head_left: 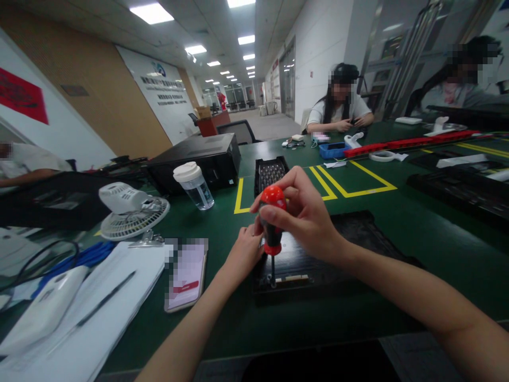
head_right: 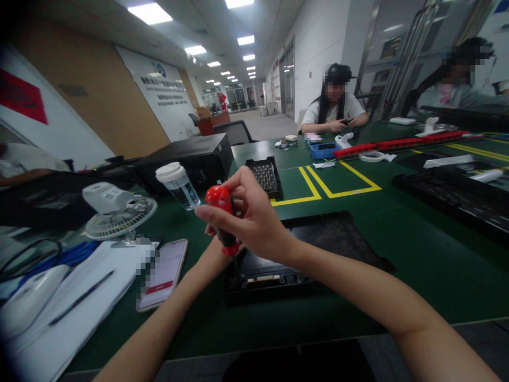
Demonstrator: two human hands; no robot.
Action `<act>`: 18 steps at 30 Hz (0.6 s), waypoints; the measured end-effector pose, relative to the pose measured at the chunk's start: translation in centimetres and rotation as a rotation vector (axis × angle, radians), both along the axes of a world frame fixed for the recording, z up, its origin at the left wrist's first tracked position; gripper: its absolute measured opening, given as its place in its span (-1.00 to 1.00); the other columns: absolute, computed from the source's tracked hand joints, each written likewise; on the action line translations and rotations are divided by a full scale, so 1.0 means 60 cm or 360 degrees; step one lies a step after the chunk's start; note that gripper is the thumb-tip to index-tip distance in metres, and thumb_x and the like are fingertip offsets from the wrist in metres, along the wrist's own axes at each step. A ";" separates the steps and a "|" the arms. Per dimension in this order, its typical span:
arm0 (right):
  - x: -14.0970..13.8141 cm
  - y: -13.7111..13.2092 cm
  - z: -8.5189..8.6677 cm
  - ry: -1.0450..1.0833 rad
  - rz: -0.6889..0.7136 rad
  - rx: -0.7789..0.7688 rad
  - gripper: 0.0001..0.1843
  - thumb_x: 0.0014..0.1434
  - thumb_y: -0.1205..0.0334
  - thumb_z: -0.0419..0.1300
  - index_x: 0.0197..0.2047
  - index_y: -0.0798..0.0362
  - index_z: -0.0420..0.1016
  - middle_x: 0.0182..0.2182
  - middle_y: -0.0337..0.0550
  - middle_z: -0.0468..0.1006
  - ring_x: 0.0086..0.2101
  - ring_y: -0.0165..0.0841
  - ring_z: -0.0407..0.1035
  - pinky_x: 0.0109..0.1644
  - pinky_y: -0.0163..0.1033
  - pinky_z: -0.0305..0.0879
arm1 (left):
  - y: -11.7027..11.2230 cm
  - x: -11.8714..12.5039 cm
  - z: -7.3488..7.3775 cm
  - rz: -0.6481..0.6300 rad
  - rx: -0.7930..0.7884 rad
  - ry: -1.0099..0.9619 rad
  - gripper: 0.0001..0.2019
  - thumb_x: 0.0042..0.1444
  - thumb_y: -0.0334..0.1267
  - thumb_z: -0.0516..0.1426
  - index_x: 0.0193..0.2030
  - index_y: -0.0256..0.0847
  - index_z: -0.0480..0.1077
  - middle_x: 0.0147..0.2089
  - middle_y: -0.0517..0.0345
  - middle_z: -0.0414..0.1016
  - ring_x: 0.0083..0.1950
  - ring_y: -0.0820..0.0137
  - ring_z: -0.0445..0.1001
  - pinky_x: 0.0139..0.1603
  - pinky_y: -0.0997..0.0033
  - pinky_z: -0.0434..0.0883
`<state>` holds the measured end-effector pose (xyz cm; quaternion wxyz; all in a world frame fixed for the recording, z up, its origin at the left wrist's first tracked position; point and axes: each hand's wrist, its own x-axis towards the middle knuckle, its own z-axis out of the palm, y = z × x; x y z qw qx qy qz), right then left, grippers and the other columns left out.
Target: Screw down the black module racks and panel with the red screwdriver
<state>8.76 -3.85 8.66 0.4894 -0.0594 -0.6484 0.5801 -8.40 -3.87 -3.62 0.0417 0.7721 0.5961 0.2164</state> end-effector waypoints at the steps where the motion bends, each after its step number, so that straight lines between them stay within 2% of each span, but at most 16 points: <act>1: 0.009 0.001 0.012 -0.0022 -0.0029 -0.0046 -0.71 0.10 0.21 0.21 -0.30 -0.06 0.09 -0.46 -0.41 0.40 -0.51 -0.45 0.44 -0.46 -0.32 0.41 | 0.001 -0.001 -0.002 0.0000 0.0009 0.0082 -0.70 0.13 -0.34 0.10 0.02 -0.25 0.39 0.08 -0.13 0.33 0.11 0.06 0.28 0.10 0.04 0.32; 3: 0.029 0.006 0.037 0.0019 -0.0108 0.0008 -0.79 0.15 0.15 0.13 -0.30 -0.06 0.10 -0.48 -0.46 0.39 -0.56 -0.51 0.40 -0.50 -0.36 0.34 | 0.001 -0.001 -0.003 0.0004 0.0023 0.0220 -0.68 0.13 -0.34 0.11 0.05 -0.29 0.37 0.11 -0.17 0.30 0.09 0.09 0.28 0.10 0.07 0.32; 6: 0.069 0.019 0.069 -0.0103 -0.0447 0.0089 -0.92 0.27 0.17 -0.03 -0.18 -0.05 0.17 -0.47 -0.43 0.41 -0.59 -0.56 0.33 -0.54 -0.39 0.22 | -0.001 -0.001 -0.002 0.0013 0.0031 0.0284 -0.65 0.14 -0.34 0.11 0.08 -0.29 0.35 0.13 -0.15 0.28 0.09 0.14 0.28 0.11 0.13 0.33; 9: 0.114 0.033 0.087 -0.0235 -0.0731 0.0299 -0.83 0.29 0.13 -0.04 -0.08 -0.02 0.21 -0.47 -0.42 0.40 -0.64 -0.62 0.24 -0.57 -0.42 0.10 | -0.002 -0.001 -0.003 0.0025 0.0047 0.0295 -0.63 0.14 -0.34 0.12 0.11 -0.27 0.33 0.12 -0.12 0.29 0.09 0.15 0.27 0.12 0.12 0.33; 11: 0.144 0.037 0.085 -0.0558 -0.0898 0.0502 -0.79 0.26 0.13 0.02 -0.08 0.02 0.28 -0.41 -0.34 0.43 -0.62 -0.63 0.24 -0.56 -0.40 0.07 | -0.003 0.000 -0.005 0.0028 0.0057 0.0301 -0.62 0.13 -0.34 0.12 0.11 -0.26 0.32 0.12 -0.11 0.29 0.08 0.16 0.28 0.11 0.11 0.33; 13: 0.167 0.035 0.070 -0.1031 -0.0975 0.0882 -0.76 0.13 0.10 0.20 -0.17 0.05 0.38 -0.35 -0.21 0.47 -0.48 -0.49 0.35 -0.45 -0.33 0.20 | -0.003 0.002 -0.005 0.0033 0.0064 0.0307 -0.61 0.13 -0.33 0.12 0.12 -0.27 0.31 0.13 -0.12 0.29 0.07 0.16 0.29 0.11 0.11 0.33; 15: 0.183 0.025 0.038 -0.1539 -0.0821 0.1239 -0.69 0.08 0.08 0.27 -0.14 0.03 0.40 -0.23 -0.10 0.49 -0.25 -0.28 0.42 -0.27 -0.23 0.29 | -0.004 0.003 -0.004 0.0034 0.0065 0.0313 -0.61 0.13 -0.33 0.13 0.12 -0.30 0.31 0.12 -0.14 0.30 0.07 0.15 0.30 0.11 0.12 0.33; 17: 0.191 0.006 -0.008 -0.1762 -0.0658 0.1341 -0.67 -0.04 0.11 0.36 -0.20 -0.01 0.45 -0.26 -0.15 0.50 -0.39 -0.31 0.44 -0.38 -0.25 0.25 | -0.005 0.003 -0.001 0.0016 0.0063 0.0313 -0.63 0.14 -0.33 0.12 0.11 -0.31 0.33 0.12 -0.17 0.31 0.07 0.14 0.31 0.11 0.12 0.33; 18: 0.193 -0.006 -0.033 -0.1961 -0.0575 0.1473 -0.70 -0.02 0.11 0.34 -0.21 -0.02 0.44 -0.25 -0.17 0.49 -0.47 -0.35 0.42 -0.46 -0.27 0.20 | -0.006 0.003 0.001 0.0003 0.0062 0.0308 -0.64 0.14 -0.33 0.12 0.09 -0.31 0.35 0.11 -0.17 0.31 0.07 0.14 0.31 0.11 0.12 0.33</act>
